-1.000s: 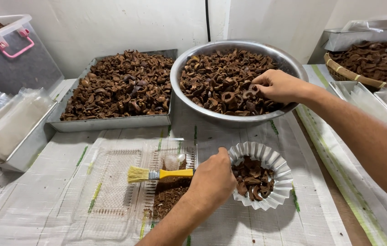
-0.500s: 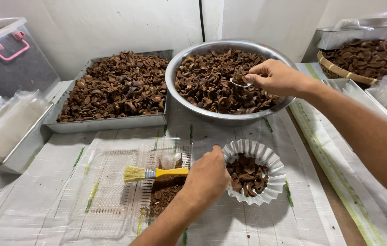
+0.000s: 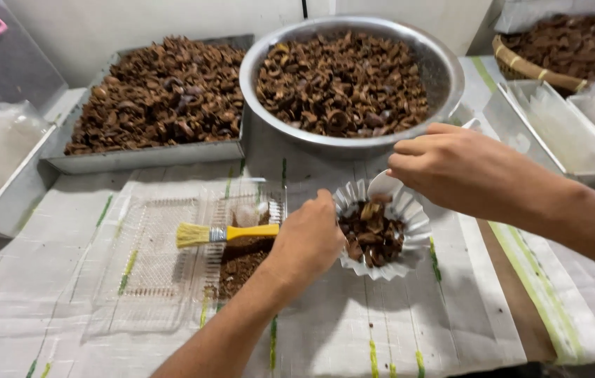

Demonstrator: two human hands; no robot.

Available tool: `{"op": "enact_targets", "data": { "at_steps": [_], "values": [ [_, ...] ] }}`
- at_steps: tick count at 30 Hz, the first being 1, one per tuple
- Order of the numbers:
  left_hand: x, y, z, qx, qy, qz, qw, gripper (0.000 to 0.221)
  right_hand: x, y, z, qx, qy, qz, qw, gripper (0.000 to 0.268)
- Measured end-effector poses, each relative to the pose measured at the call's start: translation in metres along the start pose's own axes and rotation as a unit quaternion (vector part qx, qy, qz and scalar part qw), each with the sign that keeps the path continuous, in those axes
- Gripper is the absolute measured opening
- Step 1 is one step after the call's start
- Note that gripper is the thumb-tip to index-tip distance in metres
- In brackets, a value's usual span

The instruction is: Bagging dried plant parts into small plastic bags using hands and a spoon.

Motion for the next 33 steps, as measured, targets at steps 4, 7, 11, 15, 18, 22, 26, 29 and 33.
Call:
{"op": "enact_targets", "data": {
  "at_steps": [4, 7, 11, 15, 18, 22, 26, 29, 33],
  "values": [
    [0.002, -0.002, -0.001, 0.011, 0.013, -0.007, 1.0, 0.032, 0.002, -0.003, 0.006, -0.009, -0.025, 0.133, 0.991, 0.015],
    [-0.003, 0.004, 0.004, -0.001, 0.002, -0.008, 1.0, 0.039, -0.026, 0.022, 0.0, 0.046, -0.04, 0.238, 0.969, 0.011],
    [-0.005, 0.005, 0.004, -0.008, 0.001, -0.001, 1.0, 0.035, -0.052, 0.065, -0.022, 0.266, -0.043, 0.012, 0.963, 0.049],
    [-0.006, 0.006, 0.004, -0.008, 0.0, -0.009, 1.0, 0.027, -0.031, 0.097, -0.04, 0.369, -0.119, -0.035, 0.921, 0.028],
    [-0.004, 0.003, 0.002, -0.006, -0.004, 0.001, 1.0, 0.028, -0.001, 0.107, -0.055, 0.381, -0.173, -0.073, 0.905, 0.022],
    [0.004, 0.0, -0.001, 0.067, 0.036, -0.024, 0.997, 0.047, 0.072, 0.138, -0.084, 0.29, -0.126, -0.112, 0.942, 0.022],
    [0.006, -0.003, -0.003, 0.065, 0.032, -0.02, 0.997, 0.047, 0.06, 0.121, -0.099, 0.247, -0.135, -0.128, 0.951, 0.028],
    [0.006, -0.003, -0.005, 0.064, 0.035, -0.022, 0.997, 0.046, 0.069, 0.126, -0.106, 0.245, -0.106, -0.196, 0.944, 0.033],
    [0.005, -0.004, -0.005, 0.054, 0.023, -0.023, 0.998, 0.048, 0.077, 0.126, -0.111, 0.227, -0.08, -0.245, 0.939, 0.036]
  ]
}}
Point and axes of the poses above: each hand's wrist, its own z-axis away from the middle knuckle, its own x-axis out of the palm, y = z × x, the point moved 5 cm from there along -z, towards the middle knuckle
